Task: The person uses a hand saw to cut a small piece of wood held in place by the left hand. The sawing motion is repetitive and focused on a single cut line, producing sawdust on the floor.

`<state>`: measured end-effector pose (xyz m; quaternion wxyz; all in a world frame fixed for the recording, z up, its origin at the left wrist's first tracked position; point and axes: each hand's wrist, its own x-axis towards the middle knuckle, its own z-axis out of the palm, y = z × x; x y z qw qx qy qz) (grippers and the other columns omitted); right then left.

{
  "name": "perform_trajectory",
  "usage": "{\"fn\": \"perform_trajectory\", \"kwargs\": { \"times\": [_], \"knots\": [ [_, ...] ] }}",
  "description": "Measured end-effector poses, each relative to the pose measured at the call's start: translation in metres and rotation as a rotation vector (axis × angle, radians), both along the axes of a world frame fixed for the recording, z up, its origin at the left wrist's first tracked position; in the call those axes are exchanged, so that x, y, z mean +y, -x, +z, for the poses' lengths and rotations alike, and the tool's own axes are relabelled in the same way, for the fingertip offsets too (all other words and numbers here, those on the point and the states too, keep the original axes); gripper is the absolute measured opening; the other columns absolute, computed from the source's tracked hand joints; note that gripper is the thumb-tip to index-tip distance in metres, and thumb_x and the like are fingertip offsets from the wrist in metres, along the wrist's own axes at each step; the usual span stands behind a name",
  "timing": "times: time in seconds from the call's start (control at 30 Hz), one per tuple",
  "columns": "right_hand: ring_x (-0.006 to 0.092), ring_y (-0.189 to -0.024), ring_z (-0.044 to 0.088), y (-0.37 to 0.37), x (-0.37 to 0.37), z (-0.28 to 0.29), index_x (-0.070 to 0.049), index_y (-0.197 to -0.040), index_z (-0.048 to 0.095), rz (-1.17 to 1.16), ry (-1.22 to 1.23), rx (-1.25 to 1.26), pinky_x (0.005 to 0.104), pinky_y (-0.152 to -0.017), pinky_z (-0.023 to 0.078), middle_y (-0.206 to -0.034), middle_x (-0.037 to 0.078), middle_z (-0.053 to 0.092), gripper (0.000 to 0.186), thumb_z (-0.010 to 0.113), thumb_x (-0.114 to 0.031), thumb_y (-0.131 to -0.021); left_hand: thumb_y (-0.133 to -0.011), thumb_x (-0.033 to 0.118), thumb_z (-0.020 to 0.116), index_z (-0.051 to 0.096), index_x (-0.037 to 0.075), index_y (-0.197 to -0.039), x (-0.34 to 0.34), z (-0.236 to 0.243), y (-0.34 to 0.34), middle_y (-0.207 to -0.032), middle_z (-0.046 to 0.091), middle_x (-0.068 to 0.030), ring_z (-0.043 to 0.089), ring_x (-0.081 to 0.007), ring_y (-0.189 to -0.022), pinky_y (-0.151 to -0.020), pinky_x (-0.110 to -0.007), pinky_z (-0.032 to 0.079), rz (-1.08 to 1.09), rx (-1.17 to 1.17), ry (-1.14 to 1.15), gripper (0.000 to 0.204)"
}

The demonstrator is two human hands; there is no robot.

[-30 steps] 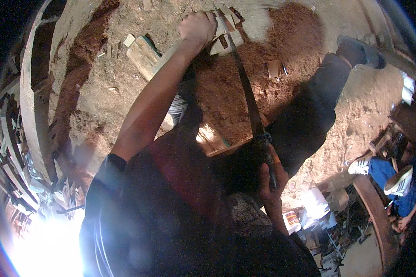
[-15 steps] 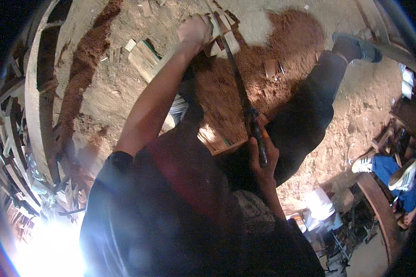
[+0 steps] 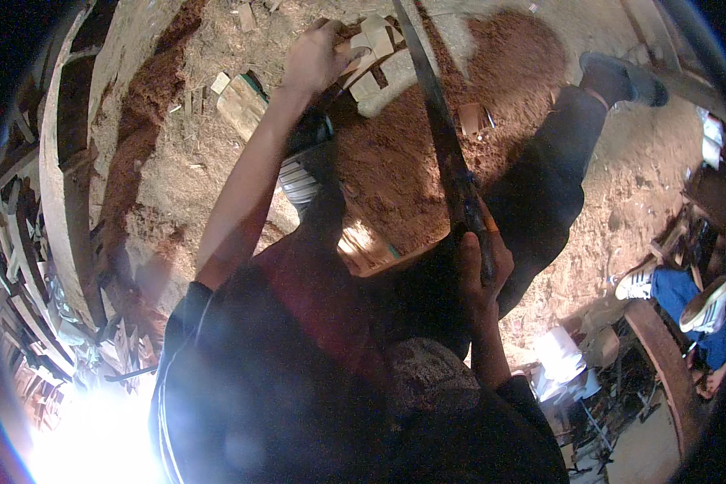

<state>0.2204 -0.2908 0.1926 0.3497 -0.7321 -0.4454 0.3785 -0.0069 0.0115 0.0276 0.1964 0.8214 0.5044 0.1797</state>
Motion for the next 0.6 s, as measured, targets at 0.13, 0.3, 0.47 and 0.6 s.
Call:
{"fn": "perform_trajectory", "kwargs": {
  "times": [0.13, 0.3, 0.47, 0.6],
  "knots": [
    [0.0079, -0.069, 0.056, 0.012, 0.024, -0.015, 0.005, -0.142, 0.058, 0.031, -0.198, -0.072, 0.0235, -0.062, 0.045, -0.089, 0.005, 0.068, 0.049, 0.059, -0.025, -0.104, -0.098, 0.041, 0.062, 0.060, 0.001, -0.116, 0.014, 0.038, -0.009, -0.098, 0.071, -0.0242, 0.070, -0.0431, -0.088, -0.076, -0.051, 0.056, -0.089, 0.028, 0.191, 0.044],
    [0.0069, -0.066, 0.056, 0.025, 0.052, -0.022, 0.003, -0.141, 0.059, 0.007, -0.076, 0.115, 0.0234, -0.058, 0.044, -0.081, 0.002, 0.065, 0.046, 0.060, -0.024, -0.104, -0.098, 0.035, 0.063, 0.057, -0.001, -0.117, 0.018, 0.021, -0.009, -0.102, 0.070, -0.0260, 0.069, -0.0451, -0.089, -0.079, -0.051, 0.056, -0.132, 0.114, 0.108, 0.041],
    [0.0051, -0.061, 0.052, 0.025, 0.089, -0.042, 0.001, -0.128, 0.065, -0.065, -0.121, 0.149, 0.0233, -0.054, 0.040, -0.075, -0.001, 0.061, 0.034, 0.061, -0.023, -0.104, -0.099, 0.035, 0.063, 0.058, 0.001, -0.125, 0.007, 0.008, -0.020, -0.098, 0.071, -0.0252, 0.070, -0.0429, -0.090, -0.082, -0.051, 0.057, -0.175, 0.231, -0.092, 0.043],
    [0.0049, -0.060, 0.050, 0.022, 0.113, -0.070, -0.004, -0.102, 0.066, 0.000, -0.114, 0.183, 0.0242, -0.053, 0.039, -0.071, -0.003, 0.058, 0.022, 0.062, -0.026, -0.105, -0.100, 0.033, 0.061, 0.059, 0.003, -0.131, 0.015, 0.018, -0.016, -0.100, 0.071, -0.0247, 0.071, -0.0416, -0.090, -0.082, -0.050, 0.058, -0.213, 0.220, 0.017, 0.044]
  ]
}}
